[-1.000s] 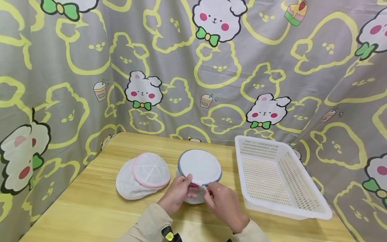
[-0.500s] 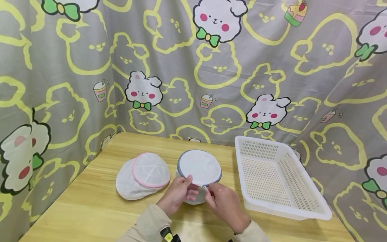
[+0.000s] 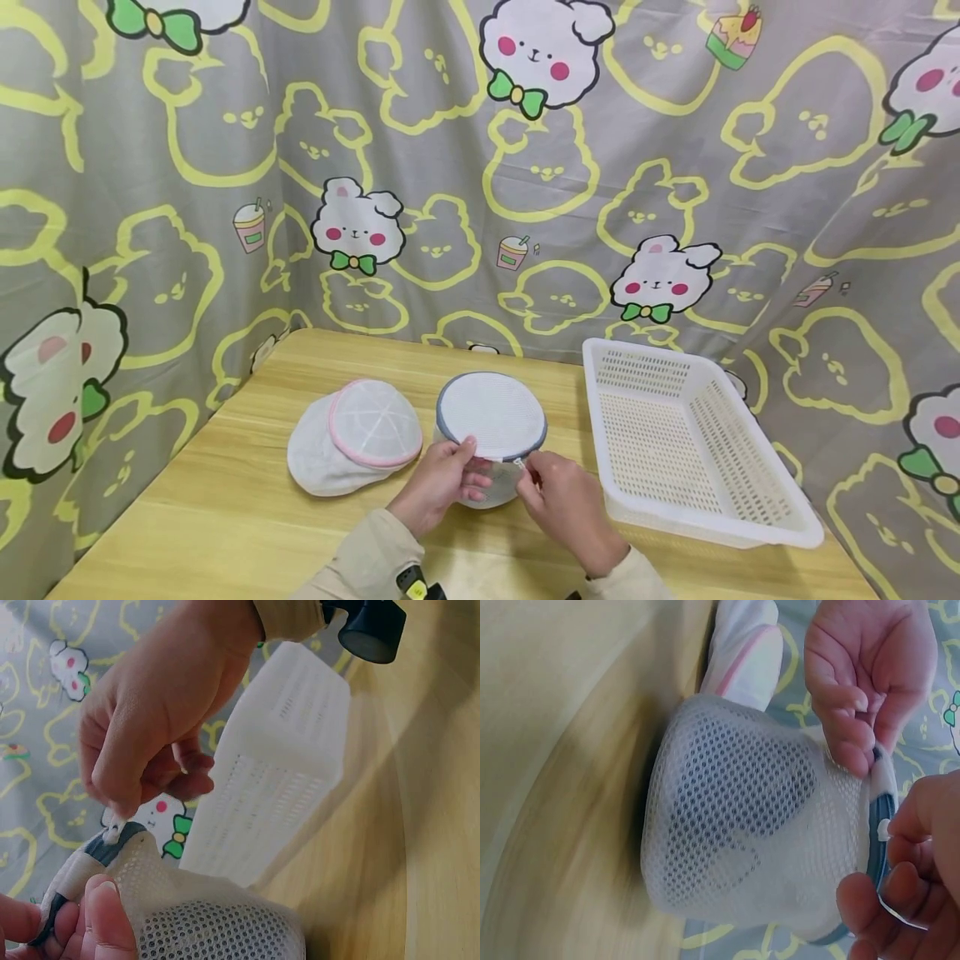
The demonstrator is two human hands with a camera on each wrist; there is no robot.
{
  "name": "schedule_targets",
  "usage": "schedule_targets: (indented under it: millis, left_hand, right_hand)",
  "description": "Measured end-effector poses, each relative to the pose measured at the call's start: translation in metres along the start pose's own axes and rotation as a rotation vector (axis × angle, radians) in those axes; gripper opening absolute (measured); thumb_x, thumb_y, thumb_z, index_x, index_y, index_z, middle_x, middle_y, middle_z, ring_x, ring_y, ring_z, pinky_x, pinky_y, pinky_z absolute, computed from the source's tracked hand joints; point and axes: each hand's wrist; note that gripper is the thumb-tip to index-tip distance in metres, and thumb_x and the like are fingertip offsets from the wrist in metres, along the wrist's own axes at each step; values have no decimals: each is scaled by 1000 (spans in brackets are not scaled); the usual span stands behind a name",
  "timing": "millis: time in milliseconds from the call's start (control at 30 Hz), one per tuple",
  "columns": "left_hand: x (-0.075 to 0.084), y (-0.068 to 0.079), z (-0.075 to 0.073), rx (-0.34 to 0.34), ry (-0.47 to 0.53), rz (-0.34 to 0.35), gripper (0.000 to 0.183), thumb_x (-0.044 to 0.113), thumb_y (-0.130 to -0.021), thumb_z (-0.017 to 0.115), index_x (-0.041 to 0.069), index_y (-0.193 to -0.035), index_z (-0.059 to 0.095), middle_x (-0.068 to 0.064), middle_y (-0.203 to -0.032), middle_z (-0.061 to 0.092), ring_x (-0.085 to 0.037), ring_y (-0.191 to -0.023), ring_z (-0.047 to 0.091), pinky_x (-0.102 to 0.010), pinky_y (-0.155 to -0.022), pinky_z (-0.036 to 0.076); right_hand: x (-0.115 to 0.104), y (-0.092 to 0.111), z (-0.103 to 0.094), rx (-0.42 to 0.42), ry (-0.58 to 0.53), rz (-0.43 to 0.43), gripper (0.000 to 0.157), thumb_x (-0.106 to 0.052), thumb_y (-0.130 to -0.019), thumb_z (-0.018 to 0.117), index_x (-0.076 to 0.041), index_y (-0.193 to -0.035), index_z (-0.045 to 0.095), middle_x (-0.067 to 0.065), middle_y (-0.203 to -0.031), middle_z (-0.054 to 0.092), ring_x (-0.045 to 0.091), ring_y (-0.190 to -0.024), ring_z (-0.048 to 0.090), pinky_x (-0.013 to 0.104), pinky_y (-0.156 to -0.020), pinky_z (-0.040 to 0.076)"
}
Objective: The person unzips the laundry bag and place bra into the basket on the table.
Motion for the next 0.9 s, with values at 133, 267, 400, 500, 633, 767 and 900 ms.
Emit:
schedule_targets:
  millis: [133,267,400,500,633,767,900]
  left_hand:
    - [1,1,-1,-6,-1,7,37,23,-107,37,-10,-105,53,-11,-95,60,-11,-68,60,-22,-59,52]
    - [2,1,-2,-17,1,7,37,23,-107,38,-11,-105,54,-10,-93,61,-10,-68,60,-21,-59,51]
    - [2,1,-1,-17,5,7,37,22,-107,38,-10,-105,55,-9,-91,60,-10,-67,60,-21,-59,51]
    - [2,2,-2,-18,2,7,37,22,-107,38,-10,-104,55,-8,-90,60,-9,-67,60,-21,-58,51]
    - [3,2,-2,-22,-7,7,37,22,-107,38,-10,-103,55,-7,-90,60,-9,-67,59,-21,-58,51]
    - [3,3,-3,-19,-17,1,37,23,-106,38,-9,-104,55,-7,-90,61,-9,-67,59,-21,-58,50]
    - [4,4,-3,-20,-23,-6,37,24,-106,38,-9,-104,55,-8,-91,61,-10,-67,59,-21,-57,51]
  right_hand:
    - [2,0,0,33,0,-20,28,-8,-69,65,-22,-59,43,-16,-56,34,-5,-47,24,11,-37,19]
    - [3,1,-1,42,10,-30,28,-8,-68,65,-22,-59,43,-16,-55,33,-5,-47,23,11,-38,19]
    - [4,1,-2,29,24,-6,29,-9,-68,65,-23,-59,42,-16,-55,32,-5,-47,23,13,-37,19]
    - [5,1,-3,8,29,24,29,-10,-69,64,-24,-59,41,-17,-55,32,-4,-46,24,14,-37,20]
    - [6,0,-4,0,29,47,29,-10,-70,64,-24,-58,41,-17,-55,32,-3,-46,25,16,-37,21]
    - [7,0,-4,4,23,53,30,-9,-69,64,-24,-58,40,-16,-54,32,-3,-46,25,16,-36,21]
    - [7,0,-4,-6,22,57,30,-10,-69,63,-24,-57,39,-16,-54,32,-3,-46,25,16,-36,21]
Point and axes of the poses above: each hand's wrist, its own y-axis away from the middle knuckle, its own z-axis out of the palm, x = y × z
